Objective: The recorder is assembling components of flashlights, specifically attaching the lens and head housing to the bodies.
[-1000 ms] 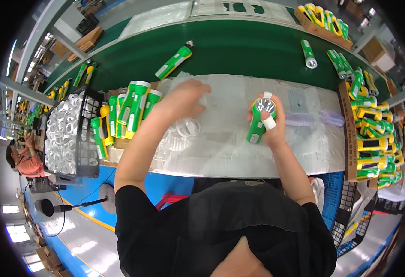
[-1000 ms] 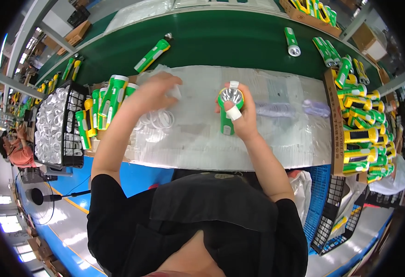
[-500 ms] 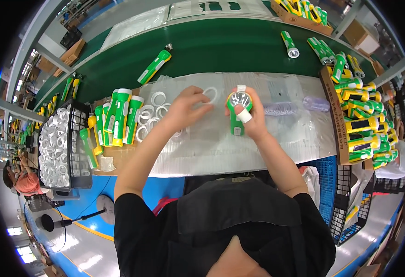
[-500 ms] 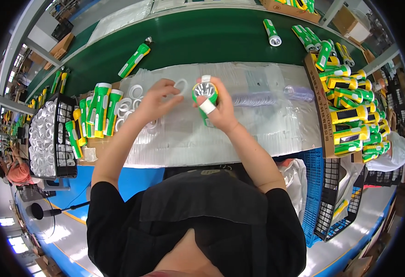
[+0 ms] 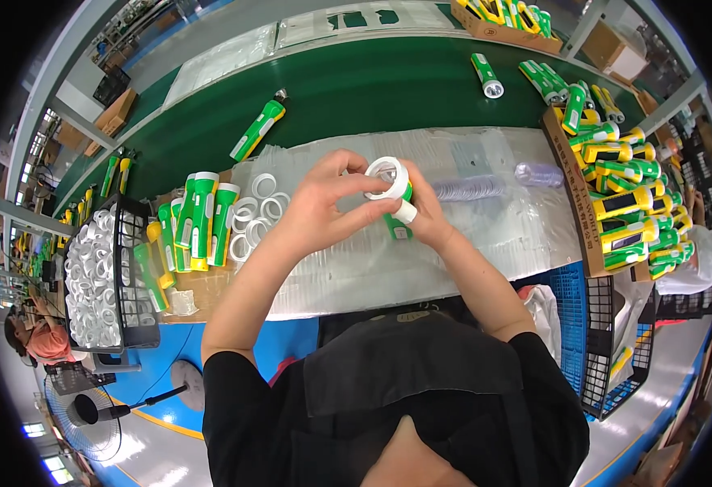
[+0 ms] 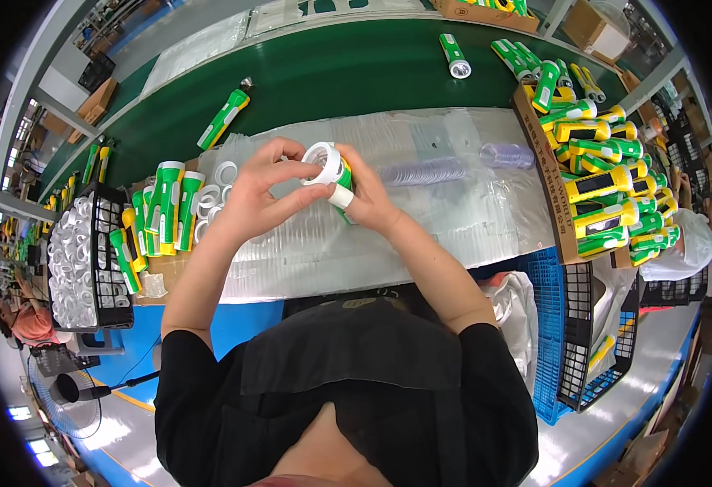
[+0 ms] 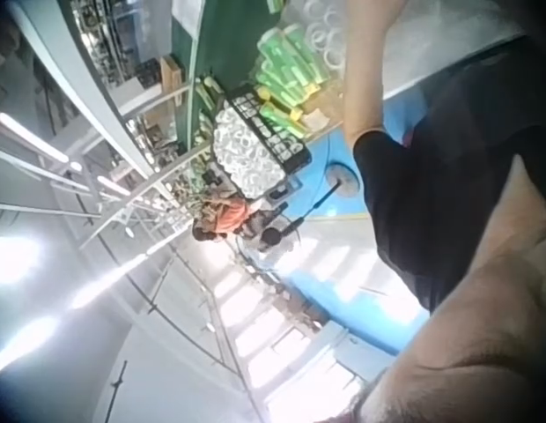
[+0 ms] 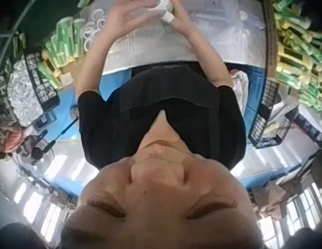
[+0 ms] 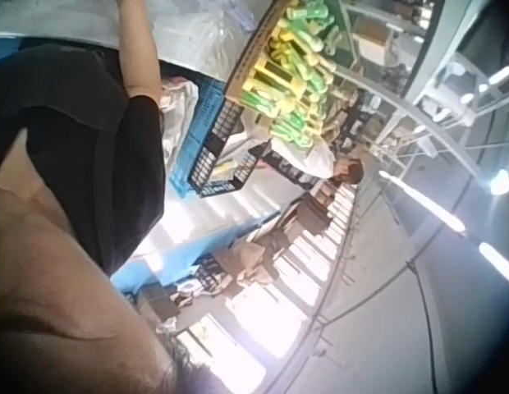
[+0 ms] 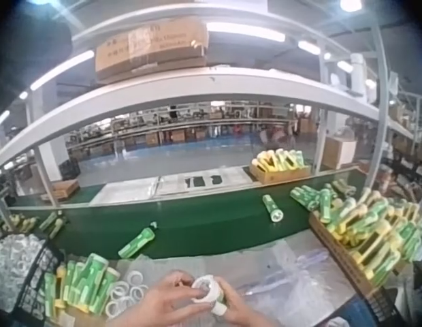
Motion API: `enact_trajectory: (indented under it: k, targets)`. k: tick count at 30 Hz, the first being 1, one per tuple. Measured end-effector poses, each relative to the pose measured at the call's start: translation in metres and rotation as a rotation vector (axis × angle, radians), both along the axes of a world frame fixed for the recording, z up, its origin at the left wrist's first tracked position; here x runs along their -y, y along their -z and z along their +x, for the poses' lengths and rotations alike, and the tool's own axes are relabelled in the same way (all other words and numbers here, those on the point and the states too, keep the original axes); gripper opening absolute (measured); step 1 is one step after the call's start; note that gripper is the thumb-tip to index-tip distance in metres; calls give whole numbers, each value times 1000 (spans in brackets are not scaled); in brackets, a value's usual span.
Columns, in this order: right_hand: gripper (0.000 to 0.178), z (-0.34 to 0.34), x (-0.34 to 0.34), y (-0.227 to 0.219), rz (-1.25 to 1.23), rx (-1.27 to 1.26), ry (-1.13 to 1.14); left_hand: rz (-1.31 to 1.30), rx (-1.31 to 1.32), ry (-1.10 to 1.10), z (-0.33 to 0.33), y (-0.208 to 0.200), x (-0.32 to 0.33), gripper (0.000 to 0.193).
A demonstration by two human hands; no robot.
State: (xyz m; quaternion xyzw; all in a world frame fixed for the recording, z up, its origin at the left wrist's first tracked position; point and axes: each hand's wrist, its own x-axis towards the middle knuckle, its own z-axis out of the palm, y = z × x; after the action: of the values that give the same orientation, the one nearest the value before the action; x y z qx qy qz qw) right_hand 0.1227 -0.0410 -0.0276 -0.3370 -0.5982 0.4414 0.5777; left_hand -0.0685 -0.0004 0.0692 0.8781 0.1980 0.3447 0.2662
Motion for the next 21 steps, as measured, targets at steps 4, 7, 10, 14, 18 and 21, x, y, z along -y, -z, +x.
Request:
enact_trajectory:
  k: [4, 7, 10, 14, 18, 21]
  targets:
    - [72, 7, 4, -11, 52, -106, -66, -8, 1, 57, 3, -2, 0, 27]
    - [81, 14, 8, -17, 36, -181, -115, 29, -22, 34, 8, -6, 2, 28]
    - [78, 25, 7, -24, 138, -132, -55, 41, -7, 47, 12, -6, 2, 27]
    - [60, 60, 4, -66, 412, 579, 124, 76, -88, 21, 15, -5, 6, 38]
    - [41, 58, 4, -118, 333, 823, 73, 44, 65, 9, 33, 13, 11, 38]
    - [27, 55, -5, -153, 198, 1129, -215, -127, 127, -40, 45, 39, 13, 37]
